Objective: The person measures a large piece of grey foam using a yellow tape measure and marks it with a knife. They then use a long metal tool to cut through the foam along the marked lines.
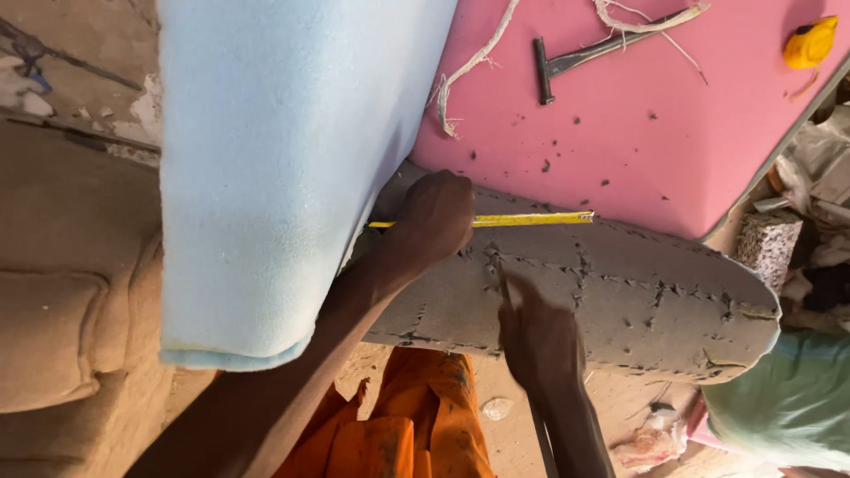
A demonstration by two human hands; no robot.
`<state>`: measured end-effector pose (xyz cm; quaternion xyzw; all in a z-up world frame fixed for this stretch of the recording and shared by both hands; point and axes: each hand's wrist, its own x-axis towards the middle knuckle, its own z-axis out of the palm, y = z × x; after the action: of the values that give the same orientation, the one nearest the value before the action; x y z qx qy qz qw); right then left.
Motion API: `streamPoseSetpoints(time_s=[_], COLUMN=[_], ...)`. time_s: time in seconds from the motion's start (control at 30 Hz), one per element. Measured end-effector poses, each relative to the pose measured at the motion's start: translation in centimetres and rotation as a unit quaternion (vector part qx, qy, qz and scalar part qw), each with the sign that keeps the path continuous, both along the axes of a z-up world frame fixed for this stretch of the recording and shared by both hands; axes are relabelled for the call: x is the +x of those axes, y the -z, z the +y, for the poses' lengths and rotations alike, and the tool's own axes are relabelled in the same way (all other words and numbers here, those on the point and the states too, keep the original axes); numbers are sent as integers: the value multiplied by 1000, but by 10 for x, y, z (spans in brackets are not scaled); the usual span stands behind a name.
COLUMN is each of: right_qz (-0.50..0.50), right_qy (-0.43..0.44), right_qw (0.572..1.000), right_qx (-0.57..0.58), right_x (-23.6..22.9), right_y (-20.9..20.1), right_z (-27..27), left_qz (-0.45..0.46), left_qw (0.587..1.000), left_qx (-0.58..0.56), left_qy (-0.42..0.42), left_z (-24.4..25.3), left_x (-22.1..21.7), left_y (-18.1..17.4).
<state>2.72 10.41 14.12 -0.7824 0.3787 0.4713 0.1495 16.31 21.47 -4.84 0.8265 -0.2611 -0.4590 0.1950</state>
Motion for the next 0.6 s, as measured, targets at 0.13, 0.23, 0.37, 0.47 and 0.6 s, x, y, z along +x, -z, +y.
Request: streamPoseSetpoints(time_s=[0.13, 0.23, 0.37, 0.47, 0.6], right_qz=[-159, -164, -19, 95, 15], right_qy=[32, 20, 48, 60, 112], right_qw=[986, 986, 997, 990, 992], right_qx=[23, 28, 54, 87, 61], right_x=[7, -10, -50, -63, -73], right_y=[45, 32, -23, -47, -42], right_z=[-16, 0, 33, 42, 27], left_qz=[-28, -55, -53, -30, -71], left_qw=[998, 996, 998, 999, 997], left_qx=[-55, -72, -16, 7, 16], left_qy=[24, 18, 24, 34, 25], left_z=[9, 19, 9, 8, 4], left_x=[-2, 5, -1, 4, -5], left_y=[11, -13, 2, -4, 9])
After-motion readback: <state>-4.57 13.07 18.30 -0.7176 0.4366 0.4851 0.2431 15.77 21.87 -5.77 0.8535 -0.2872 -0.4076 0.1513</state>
